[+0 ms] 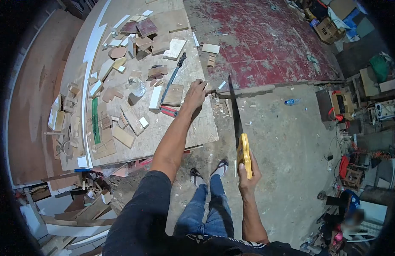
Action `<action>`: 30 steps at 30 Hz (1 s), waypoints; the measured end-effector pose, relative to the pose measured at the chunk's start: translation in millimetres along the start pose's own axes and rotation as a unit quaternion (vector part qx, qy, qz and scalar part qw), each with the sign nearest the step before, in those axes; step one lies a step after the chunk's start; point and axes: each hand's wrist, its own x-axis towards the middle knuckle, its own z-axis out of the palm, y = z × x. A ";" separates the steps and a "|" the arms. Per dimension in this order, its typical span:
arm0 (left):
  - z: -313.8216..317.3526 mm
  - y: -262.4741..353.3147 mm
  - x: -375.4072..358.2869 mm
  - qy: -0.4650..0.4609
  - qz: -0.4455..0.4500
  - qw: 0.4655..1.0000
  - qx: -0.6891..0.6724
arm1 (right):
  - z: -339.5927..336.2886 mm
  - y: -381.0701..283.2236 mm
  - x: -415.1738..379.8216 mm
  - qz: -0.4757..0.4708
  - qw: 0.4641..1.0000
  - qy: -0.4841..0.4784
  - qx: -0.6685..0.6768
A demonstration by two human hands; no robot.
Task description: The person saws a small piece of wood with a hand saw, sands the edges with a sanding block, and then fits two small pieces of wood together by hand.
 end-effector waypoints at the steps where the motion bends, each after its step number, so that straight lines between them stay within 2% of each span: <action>1: -5.9 1.7 -0.8 -0.010 -0.012 0.999 -0.036 | 0.3 0.0 0.3 0.047 0.999 -0.023 0.012; 2: -11.4 3.6 -1.5 -0.020 -0.024 0.997 -0.072 | 3.2 1.0 2.9 0.050 0.998 -0.022 0.015; 5: -28.5 -4.9 -12.1 -0.034 -0.067 0.996 -0.046 | 19.2 6.2 5.6 -0.033 0.999 -0.022 0.007; 6: -30.5 -6.2 -18.3 -0.038 -0.070 0.996 -0.042 | 25.0 8.2 5.1 -0.027 0.999 -0.024 0.010; 8: -35.2 -8.1 -27.2 -0.073 -0.136 0.986 -0.068 | 39.4 15.9 5.0 -0.043 0.998 -0.043 0.025; 9: -35.9 -6.1 -32.1 -0.076 -0.137 0.986 -0.065 | 49.7 29.8 2.4 0.009 0.996 -0.050 0.072; 10: -35.2 -2.2 -36.7 -0.063 -0.153 0.985 -0.055 | 57.6 29.2 4.2 0.011 0.996 -0.048 0.075; 11: -34.4 0.9 -39.3 -0.050 -0.169 0.983 -0.046 | 65.6 29.0 7.2 -0.030 0.997 -0.037 0.056; 13: -25.1 -11.5 -47.2 -0.032 -0.155 0.985 -0.070 | 76.7 23.2 11.3 -0.083 0.996 -0.020 0.020; 15: -24.1 -18.0 -53.0 -0.012 -0.141 0.986 -0.093 | 80.7 24.9 12.0 -0.056 0.997 -0.035 0.031; 17: -31.5 -15.1 -56.3 -0.025 -0.141 0.989 -0.045 | 86.2 29.0 15.2 -0.030 0.997 -0.051 0.042; 19: -39.8 -7.4 -58.8 -0.041 -0.136 0.989 -0.041 | 90.3 41.0 18.2 -0.108 0.994 -0.029 0.019; 24: -36.0 -6.4 -62.9 -0.038 -0.157 0.985 -0.065 | 87.3 56.8 15.6 -0.027 0.998 -0.049 0.038; 26: -27.3 -18.6 -63.7 -0.031 -0.211 0.947 -0.241 | 81.2 54.4 15.6 0.001 0.998 -0.040 0.050; 27: -42.0 4.5 -59.6 -0.076 -0.294 0.893 -0.333 | 77.0 53.7 16.6 0.018 0.996 -0.011 0.084; 28: -49.6 9.5 -59.7 -0.075 -0.294 0.893 -0.333 | 72.8 46.2 18.6 0.036 0.992 0.019 0.118; 30: -61.5 13.3 -59.7 -0.121 -0.378 0.824 -0.404 | 62.5 39.5 19.8 0.054 0.989 0.021 0.133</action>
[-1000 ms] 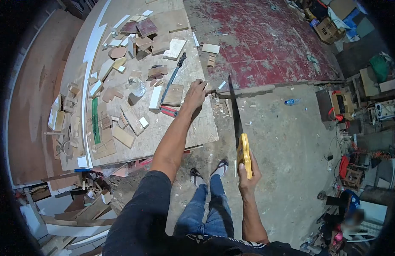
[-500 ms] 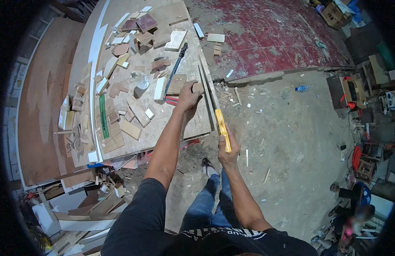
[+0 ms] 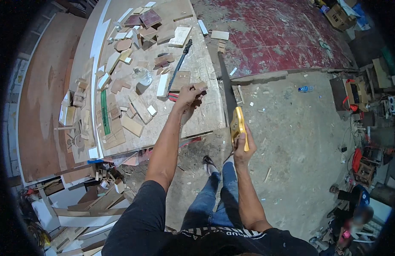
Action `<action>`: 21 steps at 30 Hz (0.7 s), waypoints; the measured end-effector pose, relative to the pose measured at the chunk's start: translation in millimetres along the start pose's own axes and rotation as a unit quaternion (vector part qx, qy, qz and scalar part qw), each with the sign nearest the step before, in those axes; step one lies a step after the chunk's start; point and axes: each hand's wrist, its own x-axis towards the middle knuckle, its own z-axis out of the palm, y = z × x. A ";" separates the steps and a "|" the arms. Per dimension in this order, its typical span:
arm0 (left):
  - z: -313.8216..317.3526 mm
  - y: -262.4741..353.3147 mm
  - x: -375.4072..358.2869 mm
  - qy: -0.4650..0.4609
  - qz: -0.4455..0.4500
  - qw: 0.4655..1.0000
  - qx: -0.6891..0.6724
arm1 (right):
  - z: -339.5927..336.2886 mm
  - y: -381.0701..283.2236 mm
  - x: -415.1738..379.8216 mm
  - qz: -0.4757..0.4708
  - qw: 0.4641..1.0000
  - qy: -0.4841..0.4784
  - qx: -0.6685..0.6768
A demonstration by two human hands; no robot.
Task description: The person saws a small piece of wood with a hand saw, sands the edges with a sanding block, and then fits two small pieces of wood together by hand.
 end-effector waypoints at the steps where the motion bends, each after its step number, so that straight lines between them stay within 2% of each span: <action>1: -2.1 0.9 -1.6 0.001 0.000 1.000 -0.001 | -4.1 3.2 1.3 -0.012 1.000 0.006 0.000; 3: -3.6 4.9 -5.7 -0.034 -0.038 0.994 -0.096 | -10.7 5.4 0.4 -0.005 1.000 0.008 0.008; 7: -6.6 9.9 -18.2 -0.033 -0.033 0.995 -0.086 | -23.6 9.5 -5.3 -0.040 0.998 0.000 -0.046; 10: -11.6 11.2 -25.1 -0.034 0.002 0.993 -0.113 | -27.1 -16.9 -16.5 0.005 0.998 -0.021 -0.066; 12: -12.0 12.5 -31.8 0.006 -0.004 0.997 -0.082 | -25.4 -29.4 -20.1 -0.046 0.996 -0.029 -0.075; 14: -12.5 11.2 -35.5 0.001 -0.013 0.996 -0.084 | -24.4 -38.2 -21.7 -0.056 0.994 -0.039 -0.082; 16: -8.6 3.5 -26.4 0.022 0.003 0.998 0.060 | -25.2 -41.9 -23.3 -0.065 0.993 -0.045 -0.092; 17: -5.2 0.4 -20.0 0.018 0.005 0.998 0.058 | -25.2 -40.9 -22.3 -0.083 0.991 -0.042 -0.095; 18: -1.2 -3.2 -12.3 0.030 0.073 0.985 0.152 | -24.9 -42.1 -20.9 -0.101 0.989 -0.038 -0.097; 19: 3.5 -7.5 -4.5 0.042 0.140 0.959 0.243 | -27.9 -45.8 -21.7 -0.079 0.991 -0.045 -0.095; 20: 8.7 -11.8 3.8 0.039 0.140 0.959 0.241 | -30.5 -46.6 -21.2 -0.079 0.991 -0.043 -0.099; 21: 14.7 -14.0 11.1 0.054 0.225 0.924 0.303 | -32.9 -46.7 -20.5 -0.050 0.994 -0.041 -0.093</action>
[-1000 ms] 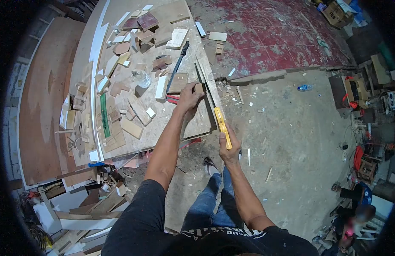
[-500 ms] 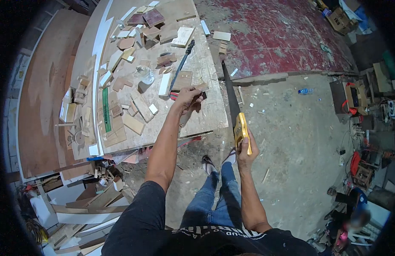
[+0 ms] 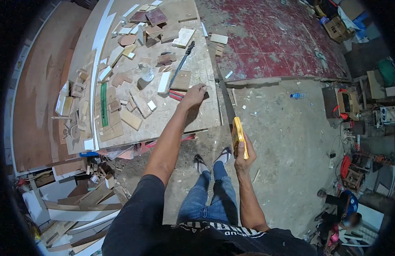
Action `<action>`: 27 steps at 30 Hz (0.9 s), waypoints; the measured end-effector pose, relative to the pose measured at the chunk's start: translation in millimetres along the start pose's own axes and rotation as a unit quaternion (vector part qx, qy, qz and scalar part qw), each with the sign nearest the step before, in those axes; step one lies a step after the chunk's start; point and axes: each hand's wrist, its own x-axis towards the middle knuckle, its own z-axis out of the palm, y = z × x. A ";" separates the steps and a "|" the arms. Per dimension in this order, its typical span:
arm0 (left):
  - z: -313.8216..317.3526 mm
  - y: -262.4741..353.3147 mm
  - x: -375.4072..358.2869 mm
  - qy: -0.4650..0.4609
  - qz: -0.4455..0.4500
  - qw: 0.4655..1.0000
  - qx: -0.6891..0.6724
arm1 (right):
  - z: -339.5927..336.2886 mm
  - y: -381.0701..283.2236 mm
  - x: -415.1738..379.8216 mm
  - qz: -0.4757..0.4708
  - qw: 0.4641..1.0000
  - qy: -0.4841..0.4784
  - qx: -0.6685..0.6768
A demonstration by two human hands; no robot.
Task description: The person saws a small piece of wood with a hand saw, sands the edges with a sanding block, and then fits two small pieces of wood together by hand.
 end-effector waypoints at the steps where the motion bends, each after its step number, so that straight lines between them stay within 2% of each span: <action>1: 7.6 -1.4 4.3 0.028 0.084 0.994 0.066 | -2.6 0.9 0.5 0.029 1.000 -0.001 0.007; 2: 13.2 -3.4 8.9 0.026 0.085 0.994 0.064 | -4.3 4.8 2.9 0.031 1.000 0.001 0.005; 4: 15.2 8.4 12.7 0.028 -0.007 0.994 0.109 | -7.1 12.5 7.2 -0.043 0.998 0.028 -0.034; 5: 14.9 12.9 13.0 0.024 -0.007 0.994 0.109 | -9.3 14.9 5.8 -0.041 0.998 0.030 -0.035; 7: 13.1 6.1 18.4 0.070 -0.001 0.996 0.054 | -10.9 13.2 5.8 0.041 0.999 0.022 0.017; 8: 13.9 -1.9 20.7 0.107 0.022 0.990 0.086 | -11.9 11.9 6.0 0.042 0.999 0.023 0.019; 9: 13.2 1.2 18.2 0.107 0.022 0.990 0.089 | -13.2 9.7 5.8 0.052 0.998 0.015 0.016; 10: 13.6 4.4 13.9 0.092 -0.049 0.993 -0.046 | -13.3 7.4 6.6 0.062 0.998 0.007 0.013; 11: 14.7 7.6 8.9 0.075 -0.119 0.974 -0.180 | -12.5 5.0 6.8 0.063 0.998 0.008 0.015; 14: 22.3 15.7 -0.8 0.087 -0.103 0.974 -0.182 | -5.3 1.7 9.0 0.051 0.999 -0.007 -0.005; 15: 28.0 10.8 1.9 0.085 -0.103 0.974 -0.184 | -1.0 6.3 11.2 -0.013 1.000 -0.007 -0.027; 16: 33.9 5.7 4.7 0.074 -0.087 0.964 -0.241 | 3.3 11.3 13.3 -0.076 0.996 -0.008 -0.049; 17: 39.0 0.1 6.5 0.064 -0.070 0.950 -0.297 | 7.7 17.3 15.2 -0.076 0.996 -0.008 -0.051; 19: 31.7 10.9 3.8 0.065 -0.066 0.960 -0.264 | 18.1 24.6 20.5 -0.132 0.989 -0.016 -0.059; 21: 31.3 12.0 4.5 0.067 -0.062 0.969 -0.228 | 25.2 25.8 21.6 -0.123 0.990 -0.024 -0.058; 23: 41.6 0.7 8.1 0.100 -0.042 0.931 -0.348 | 31.5 29.4 20.2 -0.043 0.997 -0.045 -0.048; 25: 39.5 0.7 6.0 0.095 -0.072 0.943 -0.312 | 38.6 31.0 21.3 -0.067 0.996 -0.035 -0.055; 27: 39.8 0.5 5.4 0.090 -0.101 0.952 -0.276 | 42.0 30.9 21.1 -0.131 0.988 -0.015 -0.079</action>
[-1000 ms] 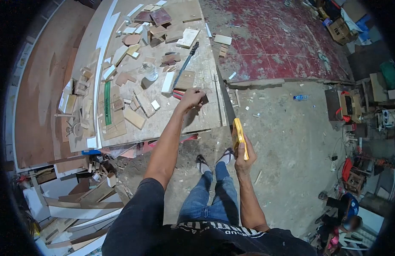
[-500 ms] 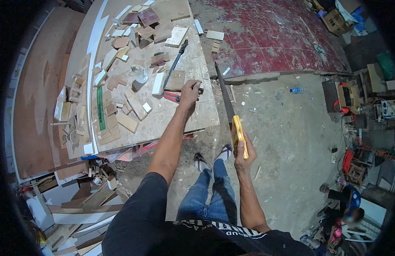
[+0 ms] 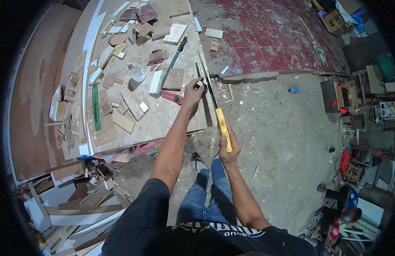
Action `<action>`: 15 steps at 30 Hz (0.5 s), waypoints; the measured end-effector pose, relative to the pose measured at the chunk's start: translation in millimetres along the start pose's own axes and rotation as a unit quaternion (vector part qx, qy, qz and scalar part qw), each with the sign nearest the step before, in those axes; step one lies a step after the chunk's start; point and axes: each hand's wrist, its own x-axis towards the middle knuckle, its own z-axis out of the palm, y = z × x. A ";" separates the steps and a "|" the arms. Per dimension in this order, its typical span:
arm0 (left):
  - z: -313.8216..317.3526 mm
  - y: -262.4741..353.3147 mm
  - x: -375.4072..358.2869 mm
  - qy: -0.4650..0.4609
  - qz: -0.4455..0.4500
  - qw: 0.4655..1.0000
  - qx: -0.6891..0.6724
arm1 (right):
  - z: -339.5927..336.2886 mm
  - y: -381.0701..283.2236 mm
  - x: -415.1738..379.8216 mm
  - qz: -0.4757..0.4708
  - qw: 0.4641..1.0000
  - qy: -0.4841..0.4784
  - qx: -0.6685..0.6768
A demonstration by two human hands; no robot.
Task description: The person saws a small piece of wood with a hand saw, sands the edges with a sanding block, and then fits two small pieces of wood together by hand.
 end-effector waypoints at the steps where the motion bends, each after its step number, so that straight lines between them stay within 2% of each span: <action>1: 1.5 -1.3 0.0 0.008 0.009 1.000 -0.003 | 0.4 0.1 -0.8 0.000 1.000 -0.001 0.000; 7: 1.3 -11.1 4.2 0.044 0.051 0.996 0.066 | 2.4 -3.3 -5.3 -0.006 1.000 -0.022 -0.013; 9: 4.1 -6.7 2.0 0.055 0.059 0.994 0.076 | 4.5 -5.5 -4.2 -0.068 0.997 0.001 -0.033; 10: 6.6 -2.8 -1.0 0.061 0.036 0.996 0.046 | 2.5 -7.5 -6.5 -0.070 0.997 0.001 -0.034; 12: 9.0 -2.2 0.1 0.068 0.015 0.997 0.017 | -1.8 -11.6 -13.6 -0.005 1.000 -0.022 -0.007; 15: 13.8 -11.3 3.3 0.090 0.042 0.995 0.026 | 4.2 -5.4 -11.7 0.020 0.999 -0.022 -0.018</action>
